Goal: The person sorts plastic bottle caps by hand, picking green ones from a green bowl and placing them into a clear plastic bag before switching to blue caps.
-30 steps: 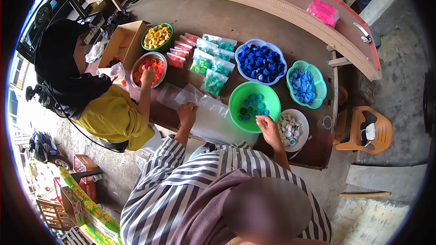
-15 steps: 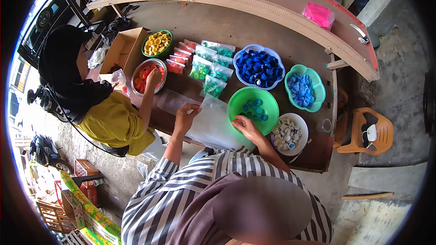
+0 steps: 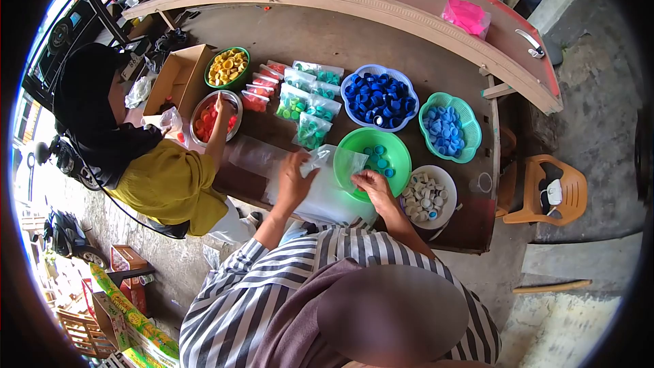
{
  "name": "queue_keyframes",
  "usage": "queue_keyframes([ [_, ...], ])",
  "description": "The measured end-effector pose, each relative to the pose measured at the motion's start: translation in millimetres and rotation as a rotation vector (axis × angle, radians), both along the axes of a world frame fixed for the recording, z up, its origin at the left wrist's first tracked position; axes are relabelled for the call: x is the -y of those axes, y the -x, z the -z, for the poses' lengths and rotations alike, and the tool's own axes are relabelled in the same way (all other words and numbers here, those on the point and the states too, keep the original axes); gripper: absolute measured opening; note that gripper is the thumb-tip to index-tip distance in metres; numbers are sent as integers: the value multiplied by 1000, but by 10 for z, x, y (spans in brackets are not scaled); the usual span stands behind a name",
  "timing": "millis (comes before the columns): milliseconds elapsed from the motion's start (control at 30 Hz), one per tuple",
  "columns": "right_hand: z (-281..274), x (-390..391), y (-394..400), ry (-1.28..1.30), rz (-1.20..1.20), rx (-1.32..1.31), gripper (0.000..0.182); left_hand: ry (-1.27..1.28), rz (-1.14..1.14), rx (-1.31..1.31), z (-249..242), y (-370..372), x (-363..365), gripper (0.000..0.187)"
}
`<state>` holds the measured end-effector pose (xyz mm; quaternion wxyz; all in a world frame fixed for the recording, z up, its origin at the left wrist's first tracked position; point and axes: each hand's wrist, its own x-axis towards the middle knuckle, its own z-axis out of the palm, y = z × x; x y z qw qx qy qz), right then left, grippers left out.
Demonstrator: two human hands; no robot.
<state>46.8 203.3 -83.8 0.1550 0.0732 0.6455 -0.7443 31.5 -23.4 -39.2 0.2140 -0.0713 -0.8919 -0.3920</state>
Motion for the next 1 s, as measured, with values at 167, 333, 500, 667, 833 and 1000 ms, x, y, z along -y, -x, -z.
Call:
queue_keyframes([
  [167, -9, 9, -16, -292, -34, -102, 21, -206, 355, 287, -70, -62, -408, 25],
  [333, -37, 98, -33, -430, -84, -169, 19, -238, 331, 503, 9, -69, -504, 23],
  [500, 2, 100, 6, -436, -65, -157, 26, -282, 293, 426, 181, -3, -394, 12],
  [667, 147, -33, 59, -407, 56, -106, 25, -181, 168, 284, 158, 87, -198, 7],
  [833, 105, -32, 134, -317, 46, -130, 19, 29, 190, 343, -57, 85, -276, 14],
  [1000, 220, -266, 362, 26, -89, -39, 18, 165, 321, 272, 24, 183, -301, 29],
])
